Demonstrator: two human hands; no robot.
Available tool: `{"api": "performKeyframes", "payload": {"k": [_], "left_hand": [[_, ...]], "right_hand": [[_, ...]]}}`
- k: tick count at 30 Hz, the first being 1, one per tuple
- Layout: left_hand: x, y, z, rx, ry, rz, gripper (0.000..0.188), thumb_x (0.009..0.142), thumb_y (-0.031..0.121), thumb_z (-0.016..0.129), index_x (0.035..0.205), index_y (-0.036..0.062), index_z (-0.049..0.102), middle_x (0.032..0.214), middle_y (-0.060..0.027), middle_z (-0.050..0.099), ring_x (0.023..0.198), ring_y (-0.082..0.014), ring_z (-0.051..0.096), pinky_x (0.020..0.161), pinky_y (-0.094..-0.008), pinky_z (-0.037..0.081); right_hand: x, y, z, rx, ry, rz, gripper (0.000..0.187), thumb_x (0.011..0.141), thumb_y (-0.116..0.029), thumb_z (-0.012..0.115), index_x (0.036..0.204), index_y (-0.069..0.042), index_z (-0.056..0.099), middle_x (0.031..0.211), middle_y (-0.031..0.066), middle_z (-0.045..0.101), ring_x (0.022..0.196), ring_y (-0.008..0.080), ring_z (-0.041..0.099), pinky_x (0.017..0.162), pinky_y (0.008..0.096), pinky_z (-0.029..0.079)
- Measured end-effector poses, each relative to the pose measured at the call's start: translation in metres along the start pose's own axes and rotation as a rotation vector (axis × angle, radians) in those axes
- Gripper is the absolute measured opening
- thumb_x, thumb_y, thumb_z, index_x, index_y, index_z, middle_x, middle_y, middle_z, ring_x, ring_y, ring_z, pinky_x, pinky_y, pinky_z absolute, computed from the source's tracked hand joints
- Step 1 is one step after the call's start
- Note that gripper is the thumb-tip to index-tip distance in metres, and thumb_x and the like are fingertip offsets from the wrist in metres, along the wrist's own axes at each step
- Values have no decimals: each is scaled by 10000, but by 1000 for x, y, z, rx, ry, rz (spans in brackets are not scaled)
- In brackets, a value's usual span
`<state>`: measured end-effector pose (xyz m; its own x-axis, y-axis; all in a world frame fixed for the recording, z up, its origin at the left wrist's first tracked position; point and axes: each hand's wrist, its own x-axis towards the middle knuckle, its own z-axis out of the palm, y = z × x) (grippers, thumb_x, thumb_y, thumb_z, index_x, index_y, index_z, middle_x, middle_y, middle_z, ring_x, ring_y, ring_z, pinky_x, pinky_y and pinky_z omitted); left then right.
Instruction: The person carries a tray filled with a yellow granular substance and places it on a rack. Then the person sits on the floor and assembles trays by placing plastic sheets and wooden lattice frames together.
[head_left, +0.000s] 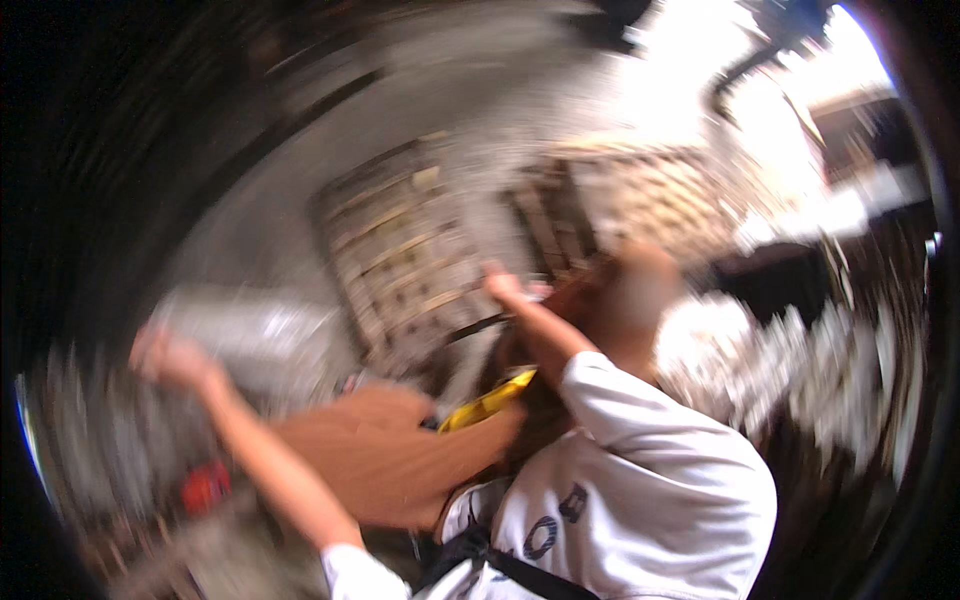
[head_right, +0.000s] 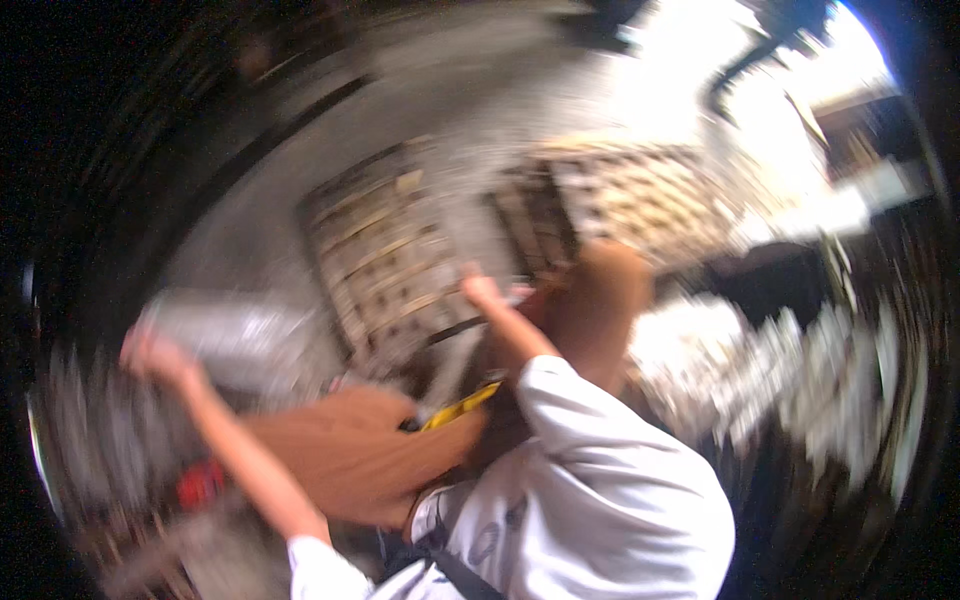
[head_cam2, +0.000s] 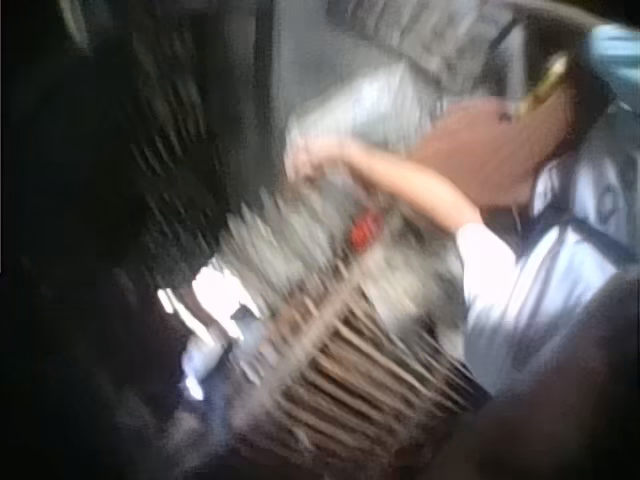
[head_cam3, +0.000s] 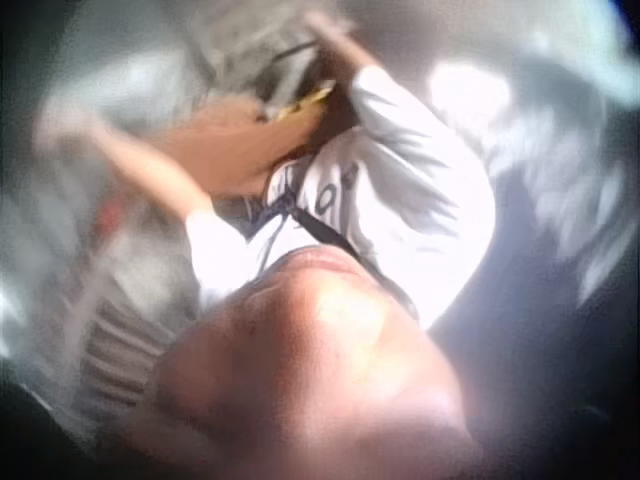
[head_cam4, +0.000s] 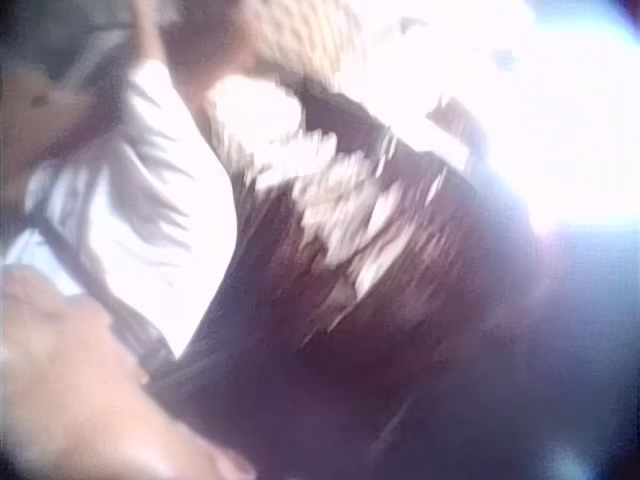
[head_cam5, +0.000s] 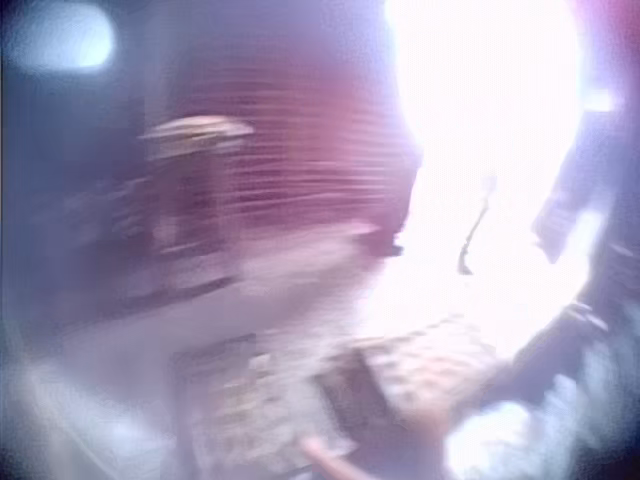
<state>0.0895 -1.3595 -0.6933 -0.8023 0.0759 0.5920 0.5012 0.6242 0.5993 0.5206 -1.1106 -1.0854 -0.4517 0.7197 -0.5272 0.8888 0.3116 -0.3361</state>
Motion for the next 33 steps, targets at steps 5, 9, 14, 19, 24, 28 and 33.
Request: {"api": "performKeyframes", "payload": {"k": [5,9,14,19,24,28,33], "left_hand": [[-10,36,5,-298,20,181,264,856,177,544,808,-62,644,973,-165,564,939,-257,536,857,-376,428],[-24,67,72,-491,-102,205,329,875,225,561,921,-99,598,1003,-200,521,941,-266,520,836,-369,427],[-34,84,89,-621,-109,178,276,875,194,599,882,-80,566,932,-150,518,888,-251,513,852,-355,407],[-40,62,76,-455,-87,188,353,897,261,560,929,-87,506,910,-186,508,905,-300,504,828,-367,412],[-61,81,78,-385,-110,286,384,925,298,514,978,-82,487,937,-210,499,918,-332,498,835,-381,409],[-84,97,100,-420,-224,263,392,927,303,506,1003,-80,474,959,-219,494,932,-341,495,843,-390,407],[-101,104,111,-398,-329,223,405,930,311,497,1034,-79,457,987,-232,487,950,-351,492,852,-402,405]], "right_hand": [[-34,-38,-88,406,-140,46,775,757,-187,617,1415,-85,220,1095,279,584,1036,424,565,855,466,475],[-67,-10,-111,431,-16,-25,560,765,-109,558,1287,-48,363,1043,282,593,1002,437,569,830,485,475],[-73,0,-111,472,87,-17,441,777,-141,558,1197,-62,448,1111,266,572,1065,413,546,853,491,465],[-91,-10,-143,450,-56,25,737,749,-172,624,1385,-83,263,1113,265,574,1069,415,546,857,458,464],[-127,-43,-173,527,29,-102,883,714,-125,644,1457,-190,170,1355,246,352,1193,411,463,926,476,433],[-219,-69,-254,1039,513,-646,624,851,-95,621,1377,-79,286,940,159,632,881,270,622,784,394,487],[-458,18,-394,757,847,-677,428,836,-16,637,1244,-81,525,909,61,654,857,147,643,765,298,545]]}}
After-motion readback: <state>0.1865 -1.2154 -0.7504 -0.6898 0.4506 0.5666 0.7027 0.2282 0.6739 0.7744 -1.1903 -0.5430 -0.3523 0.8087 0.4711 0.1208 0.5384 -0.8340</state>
